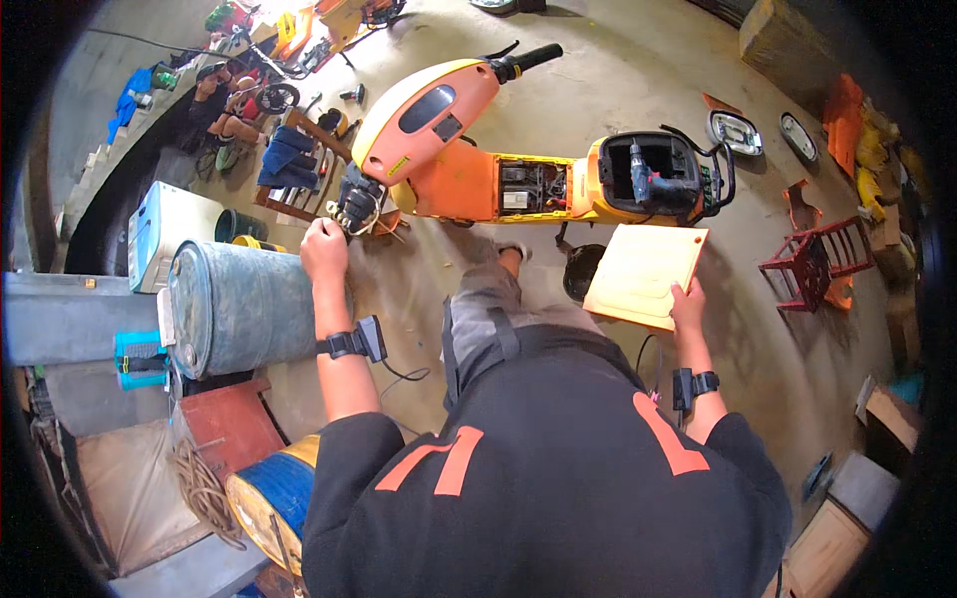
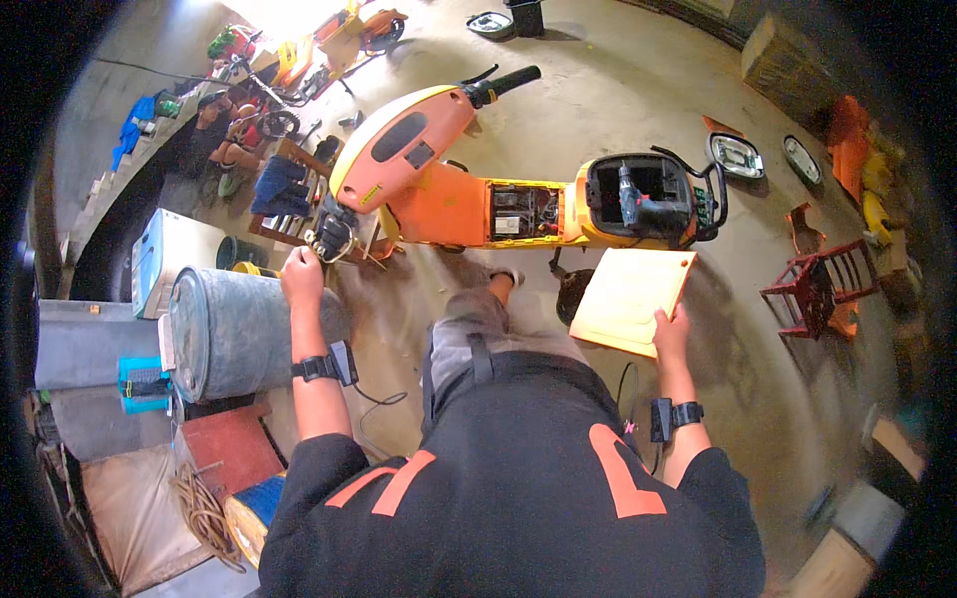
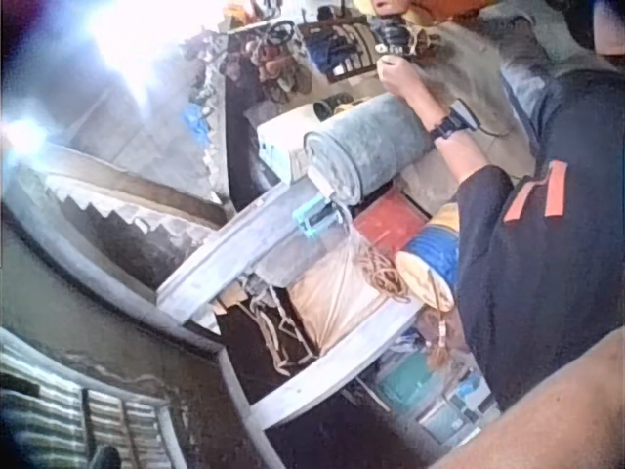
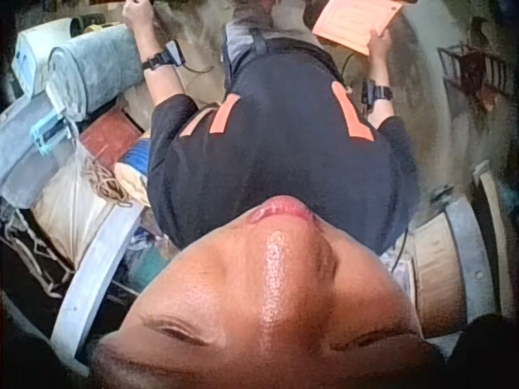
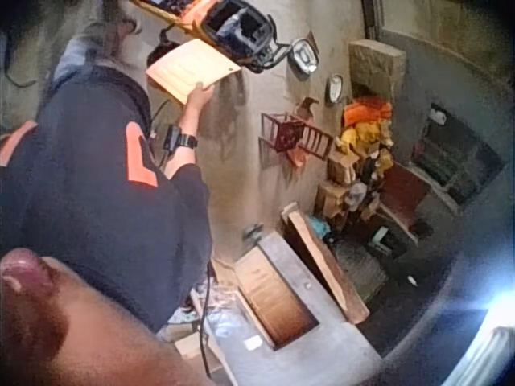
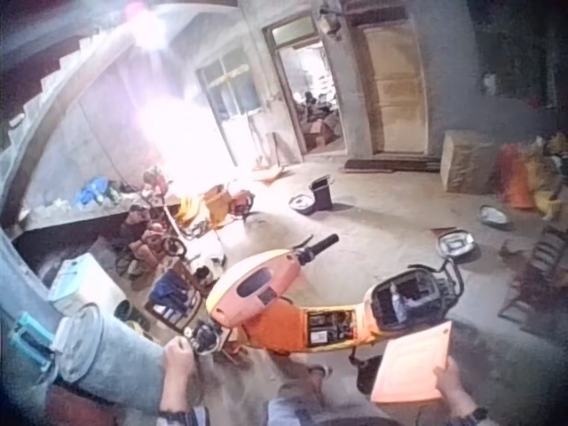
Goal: Repairing and assembling plastic body panels on a yellow motorcycle.
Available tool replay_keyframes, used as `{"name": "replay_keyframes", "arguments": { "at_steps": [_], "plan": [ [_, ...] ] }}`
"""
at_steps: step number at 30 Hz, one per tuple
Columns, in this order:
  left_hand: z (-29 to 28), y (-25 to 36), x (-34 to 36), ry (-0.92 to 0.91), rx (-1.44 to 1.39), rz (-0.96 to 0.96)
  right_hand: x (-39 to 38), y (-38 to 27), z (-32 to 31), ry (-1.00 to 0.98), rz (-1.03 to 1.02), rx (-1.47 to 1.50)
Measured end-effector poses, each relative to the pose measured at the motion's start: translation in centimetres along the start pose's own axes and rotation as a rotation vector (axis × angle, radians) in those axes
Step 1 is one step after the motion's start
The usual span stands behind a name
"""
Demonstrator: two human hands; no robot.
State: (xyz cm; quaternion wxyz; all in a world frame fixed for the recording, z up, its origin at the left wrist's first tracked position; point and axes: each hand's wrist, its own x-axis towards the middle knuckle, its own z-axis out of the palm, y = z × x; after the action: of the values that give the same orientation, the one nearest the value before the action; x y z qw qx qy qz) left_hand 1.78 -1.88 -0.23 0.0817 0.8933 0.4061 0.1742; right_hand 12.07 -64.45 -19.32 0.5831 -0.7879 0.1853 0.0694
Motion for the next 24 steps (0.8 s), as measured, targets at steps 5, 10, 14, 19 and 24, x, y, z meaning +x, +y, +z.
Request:
{"name": "replay_keyframes", "arguments": {
  "at_steps": [5,10,14,19,24],
  "plan": [
    [-0.6,0.7,-0.2,-0.009,0.01,0.031,-1.4,1.5,-3.6,0.124,-0.105,0.078],
    [-0.5,-0.1,-0.9,0.007,-0.002,0.005,-2.4,3.1,-5.2,0.207,-0.072,0.121],
    [-0.2,-0.4,-0.2,-0.024,0.038,-0.012,-2.3,1.6,-5.2,0.107,-0.022,-0.009],
    [-0.2,0.2,0.2,0.006,0.022,0.006,-2.1,1.4,-3.7,0.052,-0.132,-0.085],
    [0.0,0.2,0.1,0.015,0.027,0.006,-1.8,2.5,-3.0,-0.001,-0.064,0.019]
  ]
}}
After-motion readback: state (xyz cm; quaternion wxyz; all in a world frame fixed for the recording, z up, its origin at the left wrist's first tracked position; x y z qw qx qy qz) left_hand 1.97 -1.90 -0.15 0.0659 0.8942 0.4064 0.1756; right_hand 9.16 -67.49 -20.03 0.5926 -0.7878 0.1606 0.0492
